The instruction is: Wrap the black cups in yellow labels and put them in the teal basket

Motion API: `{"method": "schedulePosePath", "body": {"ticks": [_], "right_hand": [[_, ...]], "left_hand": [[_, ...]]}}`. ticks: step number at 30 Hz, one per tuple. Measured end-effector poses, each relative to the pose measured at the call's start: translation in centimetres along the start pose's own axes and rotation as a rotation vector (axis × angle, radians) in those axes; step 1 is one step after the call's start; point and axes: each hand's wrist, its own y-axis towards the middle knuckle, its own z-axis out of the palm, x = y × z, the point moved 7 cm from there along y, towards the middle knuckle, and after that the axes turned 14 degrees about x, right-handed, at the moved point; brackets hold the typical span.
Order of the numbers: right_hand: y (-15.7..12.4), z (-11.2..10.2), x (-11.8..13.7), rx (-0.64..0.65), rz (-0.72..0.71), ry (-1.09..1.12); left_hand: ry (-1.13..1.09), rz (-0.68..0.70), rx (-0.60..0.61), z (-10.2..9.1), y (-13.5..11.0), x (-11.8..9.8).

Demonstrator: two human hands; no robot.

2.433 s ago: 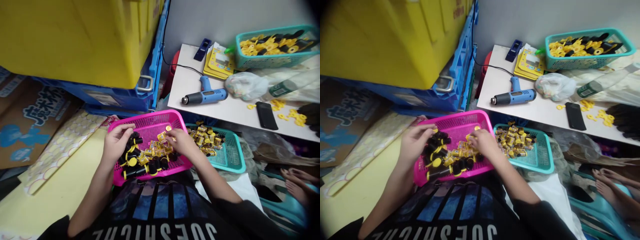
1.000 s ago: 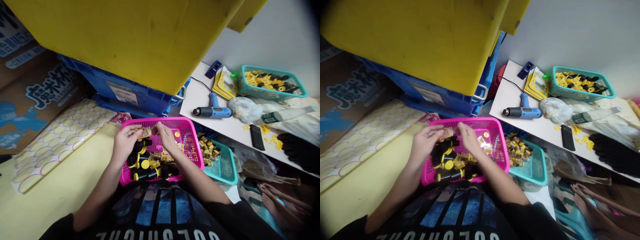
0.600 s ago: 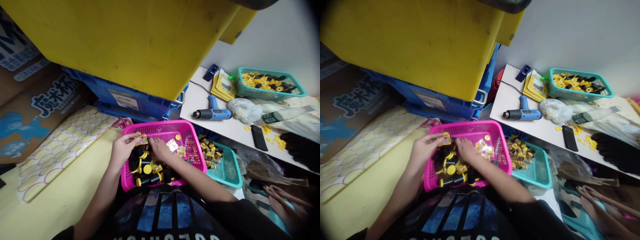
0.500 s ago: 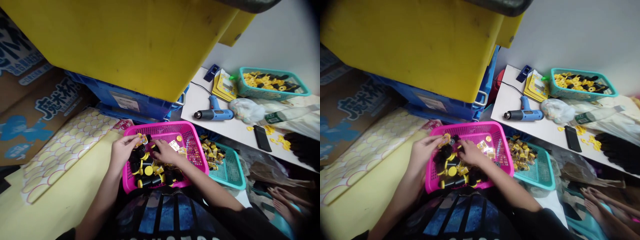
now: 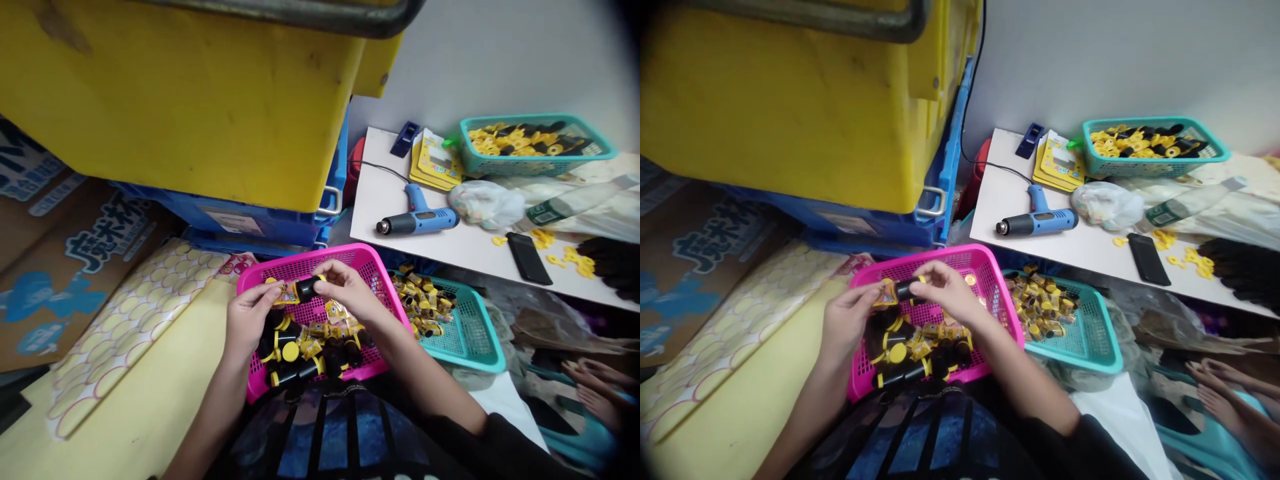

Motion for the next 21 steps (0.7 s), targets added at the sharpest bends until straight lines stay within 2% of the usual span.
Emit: {"method": "schedulePosePath", "body": {"ticks": [6, 12, 16, 21], "right_hand": [[-0.7, -1.5, -0.8, -0.041, 0.009, -0.137], [-1.6, -1.8, -1.9, -0.128, -0.053, -0.131], [-2.4, -1.5, -2.8, -0.075, -0.091, 0.011], [-3.1, -0.4, -3.5, 0.036, -0.094, 0.326]], "left_hand": [[0.063, 0.066, 0.05, 1.7, 0.0, -0.8], [0.028, 0.036, 0.18, 4.4, -0.1, -2.3], [0.047, 0.024, 0.31, 6.0, -0.7, -3.4], [0.046, 0.043, 0.382, 7.7, -1.3, -3.8]]}}
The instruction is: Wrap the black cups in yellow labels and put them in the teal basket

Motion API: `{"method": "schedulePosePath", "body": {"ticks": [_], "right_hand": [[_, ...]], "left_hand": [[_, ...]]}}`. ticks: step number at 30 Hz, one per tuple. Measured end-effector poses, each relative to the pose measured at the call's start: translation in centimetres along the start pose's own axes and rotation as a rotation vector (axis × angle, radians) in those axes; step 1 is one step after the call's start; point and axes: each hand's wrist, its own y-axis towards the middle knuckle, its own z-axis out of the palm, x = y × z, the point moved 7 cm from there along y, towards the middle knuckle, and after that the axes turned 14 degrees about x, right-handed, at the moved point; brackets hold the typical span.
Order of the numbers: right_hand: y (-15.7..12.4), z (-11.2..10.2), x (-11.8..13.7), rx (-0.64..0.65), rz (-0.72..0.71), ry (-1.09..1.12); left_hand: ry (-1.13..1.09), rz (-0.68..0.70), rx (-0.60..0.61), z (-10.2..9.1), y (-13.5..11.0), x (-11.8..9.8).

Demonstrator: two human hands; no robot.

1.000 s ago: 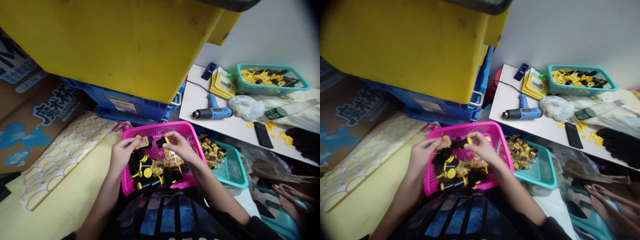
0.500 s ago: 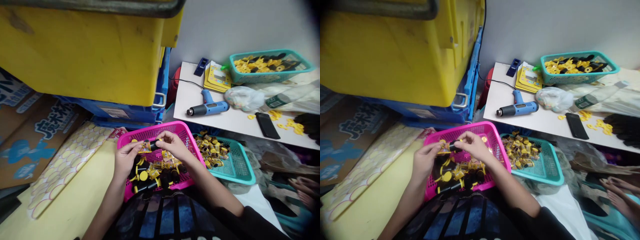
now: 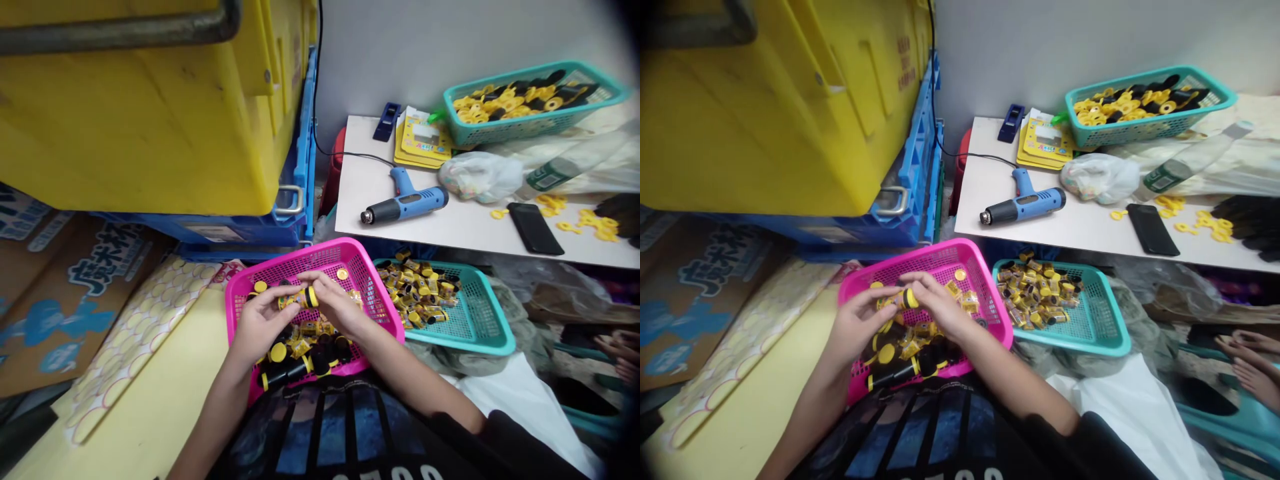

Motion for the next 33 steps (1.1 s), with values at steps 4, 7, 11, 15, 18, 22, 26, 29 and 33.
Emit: {"method": "schedulePosePath", "body": {"ticks": [4, 7, 11, 15, 18, 22, 26, 29, 33], "right_hand": [[0.1, 1.9, -1.6, 0.092, 0.053, 0.172], [0.3, 2.2, -1.9, 0.084, 0.015, 0.186], [0.4, 1.5, -2.0, 0.085, 0.024, 0.184], [0.3, 0.9, -1.9, 0.11, 0.029, 0.124], [-0.7, 0.6, 0.0, 0.05, -0.049, -0.104], [-5.4, -1.1, 5.4, -0.196, -0.15, -0.647], [-13.2, -5.6, 11.8, -0.654, -0.091, -1.358], [-15.3, -9.0, 12.7, -0.784, 0.203, -1.707], [-9.2, -7.4, 9.0, -0.449, 0.232, -1.737]], "left_hand": [[-0.03, 0.029, -0.009, 1.0, 0.1, -0.1], [-0.01, 0.035, -0.016, 1.3, 0.1, -0.5], [0.02, 0.038, -0.029, 1.0, -0.2, -0.6], [0.084, 0.089, 0.001, 0.9, -0.2, -0.4], [0.312, 0.242, 0.036, 1.9, -0.1, -1.6], [0.642, 0.411, 0.045, 3.8, -0.2, -3.0], [0.494, 0.303, 0.063, 2.5, 0.2, -1.6], [0.278, 0.142, -0.165, -1.3, 0.2, 0.1], [0.084, 0.041, -0.416, -4.8, -0.5, 1.3]]}}
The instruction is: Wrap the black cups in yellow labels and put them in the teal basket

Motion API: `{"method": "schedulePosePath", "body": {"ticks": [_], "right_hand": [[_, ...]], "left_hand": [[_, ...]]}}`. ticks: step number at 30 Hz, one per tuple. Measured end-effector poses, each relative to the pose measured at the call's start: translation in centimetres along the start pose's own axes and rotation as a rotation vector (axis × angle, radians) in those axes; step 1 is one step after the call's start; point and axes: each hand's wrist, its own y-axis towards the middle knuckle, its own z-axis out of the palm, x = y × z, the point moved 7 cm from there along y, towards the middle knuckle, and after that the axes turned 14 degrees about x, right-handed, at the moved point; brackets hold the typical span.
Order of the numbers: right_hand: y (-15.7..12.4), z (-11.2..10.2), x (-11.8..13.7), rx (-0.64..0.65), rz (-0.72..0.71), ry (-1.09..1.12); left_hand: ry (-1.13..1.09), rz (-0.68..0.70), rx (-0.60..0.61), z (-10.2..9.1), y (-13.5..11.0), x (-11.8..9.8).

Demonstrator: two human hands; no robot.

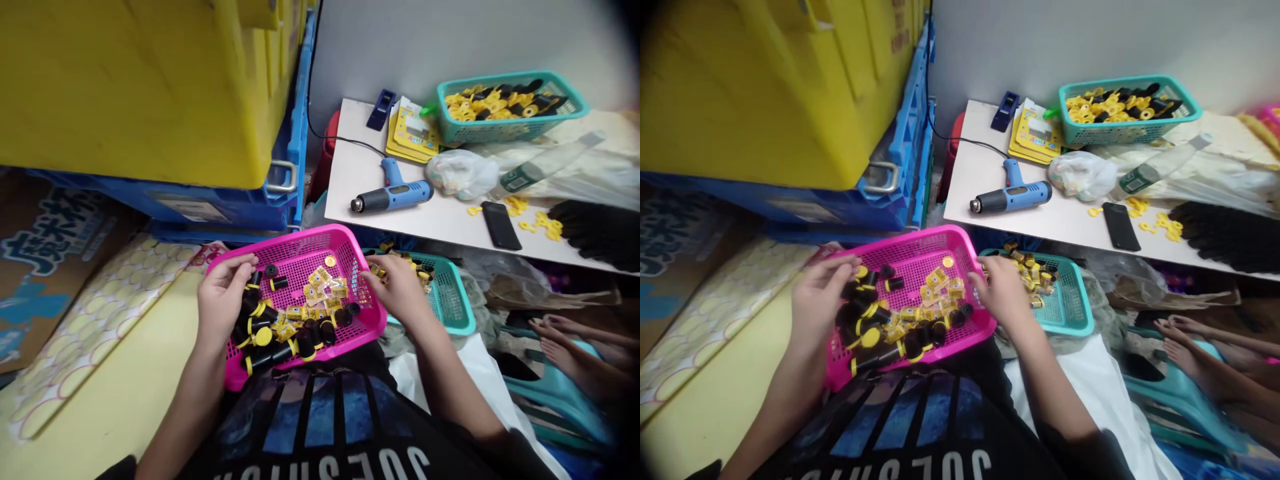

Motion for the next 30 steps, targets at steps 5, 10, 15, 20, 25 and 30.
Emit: {"method": "schedulePosePath", "body": {"ticks": [5, 10, 15, 20, 25, 30], "right_hand": [[6.9, 8.2, 6.4, 0.411, -0.081, -0.152], [9.8, 10.9, 4.8, 0.44, -0.079, -0.169], [8.7, 9.5, 5.5, 0.384, -0.134, -0.117], [3.5, 6.0, 12.2, 0.005, -0.669, 0.049], [0.8, 4.1, 14.3, -0.336, -0.79, 0.151], [3.8, 3.1, 11.4, -0.12, -0.239, 0.614]], "left_hand": [[-0.036, 0.006, 0.04, -0.6, -0.5, 0.3], [-0.05, -0.04, 0.087, -1.7, -1.3, 1.4], [-0.089, -0.08, 0.104, -2.0, -0.7, 2.4], [-0.2, -0.186, 0.396, 2.3, -1.0, 2.9], [-0.317, -0.176, 0.429, 4.0, -1.7, 2.8], [-0.234, -0.2, 0.415, 1.9, -1.4, 2.9]]}}
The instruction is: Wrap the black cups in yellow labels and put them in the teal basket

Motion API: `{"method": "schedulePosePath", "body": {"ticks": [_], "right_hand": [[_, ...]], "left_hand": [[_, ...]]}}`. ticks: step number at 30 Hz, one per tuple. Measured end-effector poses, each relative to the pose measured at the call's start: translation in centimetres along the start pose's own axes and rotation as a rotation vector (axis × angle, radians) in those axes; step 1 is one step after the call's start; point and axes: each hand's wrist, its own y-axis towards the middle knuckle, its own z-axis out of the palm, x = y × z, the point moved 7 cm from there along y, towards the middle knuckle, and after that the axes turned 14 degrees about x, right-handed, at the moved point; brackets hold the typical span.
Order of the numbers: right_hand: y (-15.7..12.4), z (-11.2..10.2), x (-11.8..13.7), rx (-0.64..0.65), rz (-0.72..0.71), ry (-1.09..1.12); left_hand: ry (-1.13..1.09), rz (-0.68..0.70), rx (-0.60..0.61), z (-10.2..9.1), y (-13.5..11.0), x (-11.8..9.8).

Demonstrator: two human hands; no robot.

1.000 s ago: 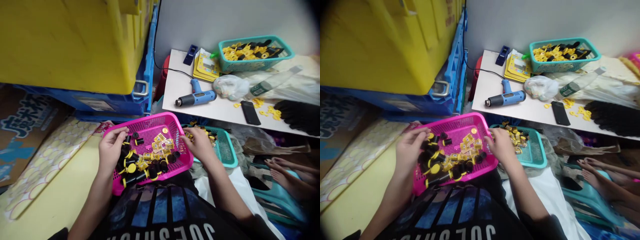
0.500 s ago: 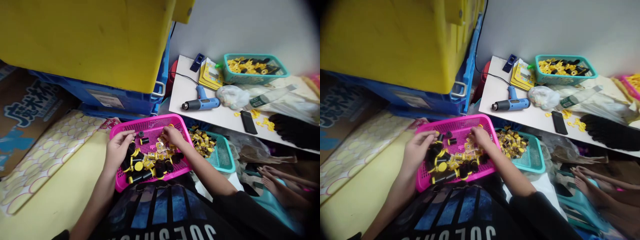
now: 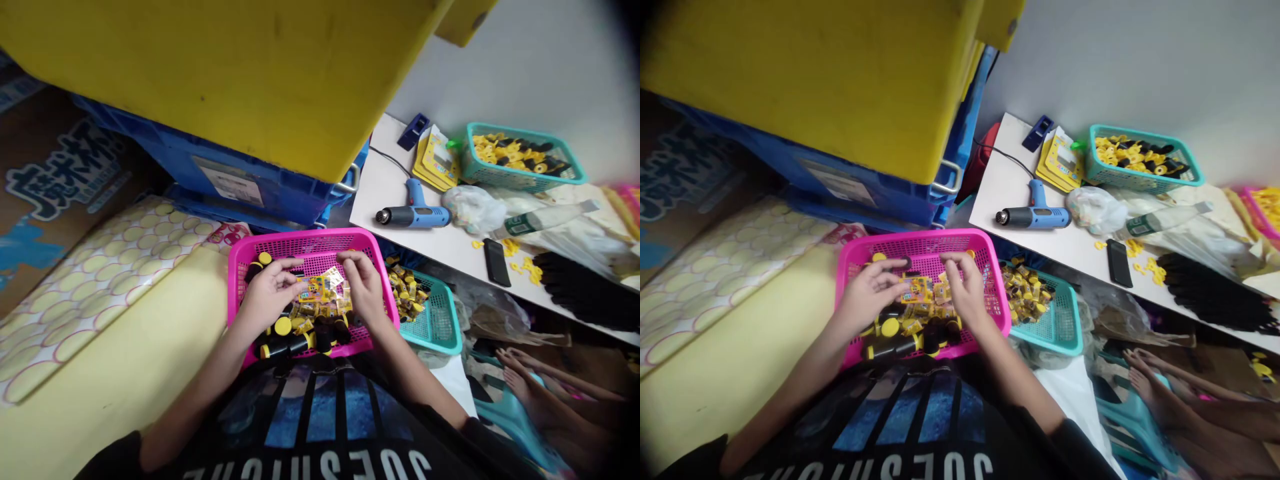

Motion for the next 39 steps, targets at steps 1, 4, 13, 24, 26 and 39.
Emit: {"method": "schedulePosePath", "body": {"ticks": [1, 4, 13, 24, 26, 39], "right_hand": [[0.4, 0.7, -0.4, 0.144, 0.103, 0.093], [0.6, 3.5, -0.3, 0.579, 0.246, 0.231], [0.9, 4.1, -1.8, 0.547, 0.394, 0.385], [2.5, 5.6, 0.1, 0.528, 0.295, 0.302], [2.3, 6.2, -0.7, 0.435, 0.327, 0.47], [3.6, 7.3, -1.6, 0.345, 0.246, 0.191]], "left_hand": [[0.019, -0.008, 0.005, -0.3, -0.1, -0.1], [0.049, -0.02, -0.011, -1.0, -0.4, -0.5], [0.235, 0.012, -0.081, -2.5, -0.8, 0.2], [-0.14, 0.111, -0.174, -2.0, -0.1, 0.7], [-0.194, 0.105, -0.185, -2.0, -0.5, 0.9], [-0.056, 0.078, -0.284, -4.5, -0.1, -0.2]]}}
